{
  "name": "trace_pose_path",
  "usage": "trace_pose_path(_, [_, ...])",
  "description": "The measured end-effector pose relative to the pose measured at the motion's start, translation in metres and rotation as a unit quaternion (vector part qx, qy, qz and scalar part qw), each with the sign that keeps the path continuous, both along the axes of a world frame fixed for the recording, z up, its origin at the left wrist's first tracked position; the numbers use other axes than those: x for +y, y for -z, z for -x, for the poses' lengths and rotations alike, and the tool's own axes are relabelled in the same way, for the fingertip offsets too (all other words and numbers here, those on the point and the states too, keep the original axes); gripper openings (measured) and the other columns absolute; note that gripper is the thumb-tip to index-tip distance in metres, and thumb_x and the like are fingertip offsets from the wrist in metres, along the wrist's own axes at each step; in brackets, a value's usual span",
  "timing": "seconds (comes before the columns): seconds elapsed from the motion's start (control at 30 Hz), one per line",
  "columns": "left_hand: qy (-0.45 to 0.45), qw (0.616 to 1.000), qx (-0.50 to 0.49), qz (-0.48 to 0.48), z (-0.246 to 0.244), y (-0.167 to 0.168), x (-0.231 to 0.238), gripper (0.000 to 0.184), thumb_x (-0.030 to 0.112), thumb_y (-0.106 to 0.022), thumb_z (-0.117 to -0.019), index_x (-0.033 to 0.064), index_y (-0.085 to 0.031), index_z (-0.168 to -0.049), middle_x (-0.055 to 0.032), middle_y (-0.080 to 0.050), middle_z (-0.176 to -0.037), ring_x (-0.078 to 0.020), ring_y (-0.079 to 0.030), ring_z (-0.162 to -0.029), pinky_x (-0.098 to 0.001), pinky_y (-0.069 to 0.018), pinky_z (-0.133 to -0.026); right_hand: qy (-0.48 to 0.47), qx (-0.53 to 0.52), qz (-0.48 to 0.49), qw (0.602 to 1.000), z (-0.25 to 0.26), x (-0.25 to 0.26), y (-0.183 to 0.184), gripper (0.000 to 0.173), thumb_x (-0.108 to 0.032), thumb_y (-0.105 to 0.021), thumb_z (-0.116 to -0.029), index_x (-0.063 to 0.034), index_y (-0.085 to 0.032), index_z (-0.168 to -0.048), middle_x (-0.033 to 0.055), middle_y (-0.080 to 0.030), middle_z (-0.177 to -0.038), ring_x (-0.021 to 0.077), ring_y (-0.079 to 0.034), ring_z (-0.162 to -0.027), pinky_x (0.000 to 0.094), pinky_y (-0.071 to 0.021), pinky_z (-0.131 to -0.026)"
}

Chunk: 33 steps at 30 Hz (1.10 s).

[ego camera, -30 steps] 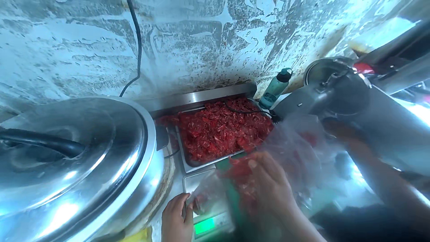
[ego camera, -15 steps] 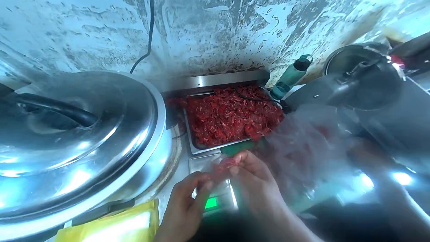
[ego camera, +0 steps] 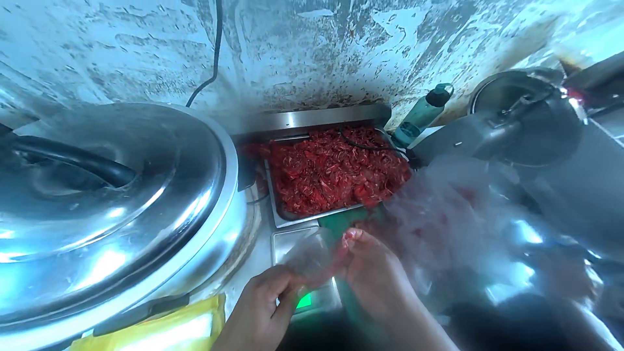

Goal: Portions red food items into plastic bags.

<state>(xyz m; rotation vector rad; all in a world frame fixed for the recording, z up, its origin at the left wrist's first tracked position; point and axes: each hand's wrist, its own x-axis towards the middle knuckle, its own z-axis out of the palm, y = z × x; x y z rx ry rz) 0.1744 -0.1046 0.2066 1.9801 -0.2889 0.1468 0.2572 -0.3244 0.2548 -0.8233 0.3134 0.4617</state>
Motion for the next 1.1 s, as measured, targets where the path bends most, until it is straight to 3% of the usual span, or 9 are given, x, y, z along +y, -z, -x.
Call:
trace_pose_path(0.37, [-0.032,0.997,0.061,0.025,0.011,0.001,0.02,0.017,0.021,-0.062,-0.1014,0.0115,-0.075,-0.106,0.0015,-0.073,-0.094,-0.0049,-0.069,-0.087,-0.0264,-0.059,-0.081,0.112,-0.083,0.076,0.987,-0.046,-0.039,-0.034,0.026,-0.017,-0.039,-0.1079,-0.0088,-0.064,-0.107,0.0116,-0.068,-0.089,0.0213,-0.068,-0.074,0.0397,-0.0604,-0.066])
trace_pose_path(0.53, [-0.026,0.994,0.076,0.068,0.014,-0.005,0.019,0.014,0.01,-0.062,-0.0998,0.004,-0.072,-0.107,-0.0044,-0.073,-0.1,-0.0088,-0.069,-0.087,-0.0284,-0.0597,-0.079,0.197,-0.316,0.202,0.906,-0.076,-0.027,-0.059,0.024,-0.008,-0.044,-0.103,-0.0103,-0.067,-0.107,0.0022,-0.069,-0.092,0.0135,-0.067,-0.077,0.0359,-0.0608,-0.07])
trace_pose_path(0.63, [-0.027,0.994,0.072,0.076,0.011,-0.019,0.012,0.016,0.007,-0.059,-0.0992,0.0009,-0.072,-0.108,-0.0048,-0.074,-0.096,-0.0098,-0.071,-0.085,-0.03,-0.0614,-0.078,0.046,-0.435,0.44,0.784,-0.116,-0.018,-0.032,0.027,-0.012,-0.052,-0.1042,-0.007,-0.065,-0.127,0.0073,-0.069,-0.119,0.0162,-0.069,-0.097,0.038,-0.0599,-0.084])
trace_pose_path(0.7, [-0.025,0.995,0.056,0.083,0.009,-0.027,0.007,0.017,0.005,-0.059,-0.0989,0.0011,-0.072,-0.109,-0.0036,-0.075,-0.096,-0.0086,-0.071,-0.084,-0.0288,-0.0613,-0.078,-0.09,-0.323,0.524,0.783,-0.13,-0.002,-0.027,0.038,-0.011,-0.056,-0.1024,-0.0126,-0.062,-0.14,0.0122,-0.067,-0.131,0.0247,-0.069,-0.105,0.0481,-0.0579,-0.087])
trace_pose_path(0.77, [-0.024,0.995,0.035,0.086,0.003,-0.035,0.008,0.019,0.004,-0.059,-0.0988,0.0002,-0.072,-0.111,-0.005,-0.076,-0.1,-0.0097,-0.072,-0.088,-0.03,-0.0618,-0.081,-0.114,-0.274,0.552,0.779,-0.134,0.009,-0.03,0.034,-0.014,-0.056,-0.103,-0.0149,-0.067,-0.135,0.0083,-0.071,-0.125,0.0216,-0.071,-0.104,0.0475,-0.0585,-0.089])
trace_pose_path(0.87, [-0.034,0.996,0.014,0.077,0.003,-0.043,0.004,0.018,0.006,-0.06,-0.099,0.0017,-0.073,-0.11,-0.0047,-0.075,-0.101,-0.0069,-0.07,-0.087,-0.0257,-0.0599,-0.079,-0.152,-0.36,0.456,0.8,-0.09,0.007,-0.032,0.031,-0.011,-0.064,-0.0978,-0.0103,-0.069,-0.128,0.0042,-0.073,-0.115,0.0149,-0.071,-0.094,0.0381,-0.0616,-0.081])
trace_pose_path(0.97, [-0.006,0.997,-0.007,0.072,-0.01,-0.047,-0.008,0.019,0.012,-0.059,-0.1019,0.0025,-0.072,-0.112,-0.0055,-0.074,-0.104,-0.0087,-0.071,-0.092,-0.0283,-0.0612,-0.083,-0.326,-0.493,0.315,0.742,-0.039,0.004,-0.009,0.058,-0.016,-0.069,-0.0927,-0.0087,-0.054,-0.148,0.0064,-0.06,-0.144,0.016,-0.06,-0.127,0.0387,-0.0539,-0.105])
trace_pose_path(1.0, [-0.004,0.998,-0.015,0.065,-0.015,-0.046,-0.014,0.022,0.016,-0.059,-0.1031,0.0031,-0.071,-0.116,-0.0052,-0.074,-0.106,-0.009,-0.07,-0.094,-0.0293,-0.0604,-0.085,-0.318,-0.505,0.313,0.739,-0.026,0.003,0.002,0.052,-0.014,-0.069,-0.0947,-0.0067,-0.057,-0.145,0.0075,-0.065,-0.136,0.0143,-0.064,-0.119,0.0363,-0.0566,-0.1])
trace_pose_path(1.1, [-0.059,0.996,-0.048,0.049,-0.04,-0.035,-0.027,0.037,0.027,-0.057,-0.1036,0.0045,-0.064,-0.132,-0.0044,-0.069,-0.126,-0.0136,-0.067,-0.114,-0.0351,-0.059,-0.098,-0.153,-0.411,0.366,0.821,-0.008,-0.012,0.022,0.023,-0.007,-0.058,-0.1012,-0.0036,-0.069,-0.121,0.0044,-0.075,-0.101,0.0129,-0.073,-0.084,0.032,-0.0641,-0.074])
